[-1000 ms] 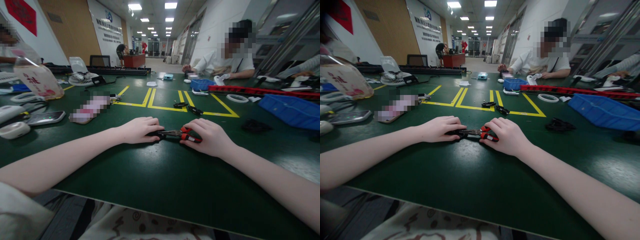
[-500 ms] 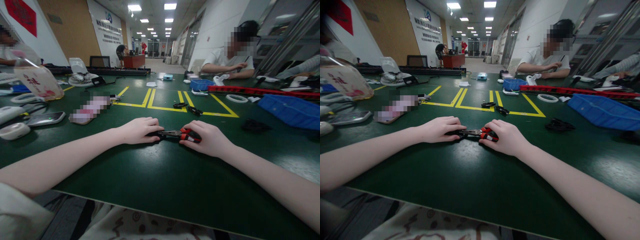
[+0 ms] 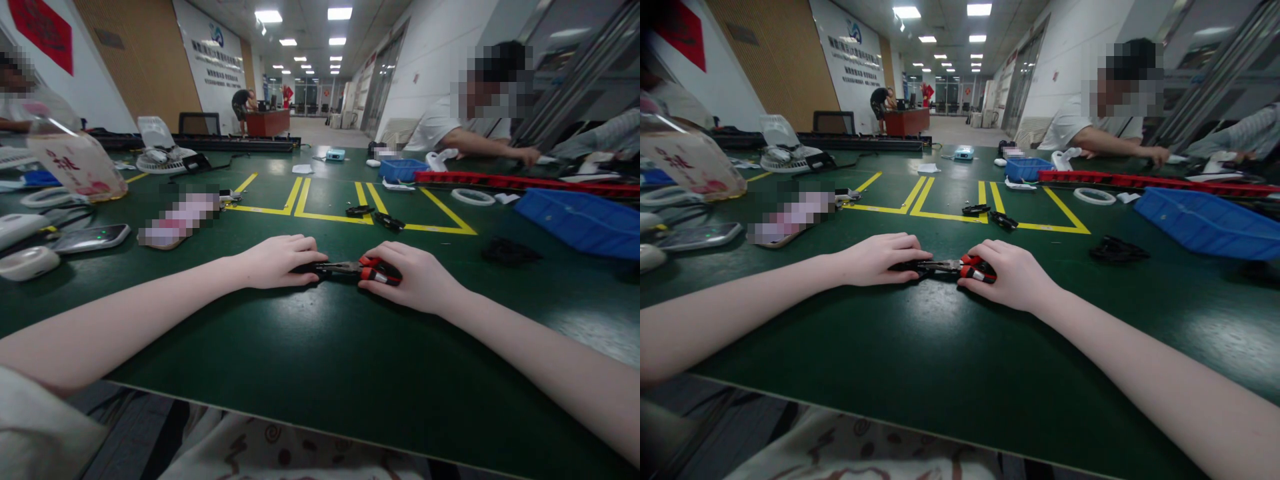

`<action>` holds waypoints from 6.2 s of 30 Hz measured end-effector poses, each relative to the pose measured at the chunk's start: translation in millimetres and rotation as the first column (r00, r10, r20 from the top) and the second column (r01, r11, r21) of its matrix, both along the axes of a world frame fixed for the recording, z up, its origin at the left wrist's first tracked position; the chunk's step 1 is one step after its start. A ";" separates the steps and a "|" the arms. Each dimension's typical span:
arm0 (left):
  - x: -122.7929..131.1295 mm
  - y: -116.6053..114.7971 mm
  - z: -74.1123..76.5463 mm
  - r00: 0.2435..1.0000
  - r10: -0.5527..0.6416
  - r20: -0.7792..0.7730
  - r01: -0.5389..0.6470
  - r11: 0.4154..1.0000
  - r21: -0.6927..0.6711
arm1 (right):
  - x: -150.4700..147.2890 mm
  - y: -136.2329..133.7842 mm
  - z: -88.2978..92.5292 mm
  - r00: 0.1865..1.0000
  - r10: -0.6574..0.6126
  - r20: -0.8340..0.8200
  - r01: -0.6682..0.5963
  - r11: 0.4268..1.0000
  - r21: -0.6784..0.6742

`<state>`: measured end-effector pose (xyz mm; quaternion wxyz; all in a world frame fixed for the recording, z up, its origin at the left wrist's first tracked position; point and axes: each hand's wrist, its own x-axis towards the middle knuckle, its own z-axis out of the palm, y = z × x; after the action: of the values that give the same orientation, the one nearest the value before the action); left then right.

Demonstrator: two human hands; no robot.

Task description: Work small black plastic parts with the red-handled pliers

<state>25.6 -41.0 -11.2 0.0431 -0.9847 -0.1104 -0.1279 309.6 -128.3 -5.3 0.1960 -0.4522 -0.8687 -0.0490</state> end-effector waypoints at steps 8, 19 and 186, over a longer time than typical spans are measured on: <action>0.7 -1.9 0.3 1.000 0.008 0.006 -0.008 1.000 0.015 | -0.1 -0.2 -1.8 1.000 0.006 0.018 -0.007 0.999 0.039; 0.7 -1.1 -0.5 1.000 0.008 0.005 -0.008 1.000 0.022 | -0.5 0.8 -2.7 0.993 0.049 0.105 -0.074 0.965 0.250; 3.1 -1.1 2.1 0.989 0.143 0.024 -0.140 0.985 -0.104 | 1.1 2.5 -4.7 0.999 0.019 0.029 -0.026 0.964 0.266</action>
<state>28.7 -42.1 -9.0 0.0001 -0.9732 -0.1869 -0.1340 310.7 -125.8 -10.1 0.2441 -0.4111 -0.8619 -0.1692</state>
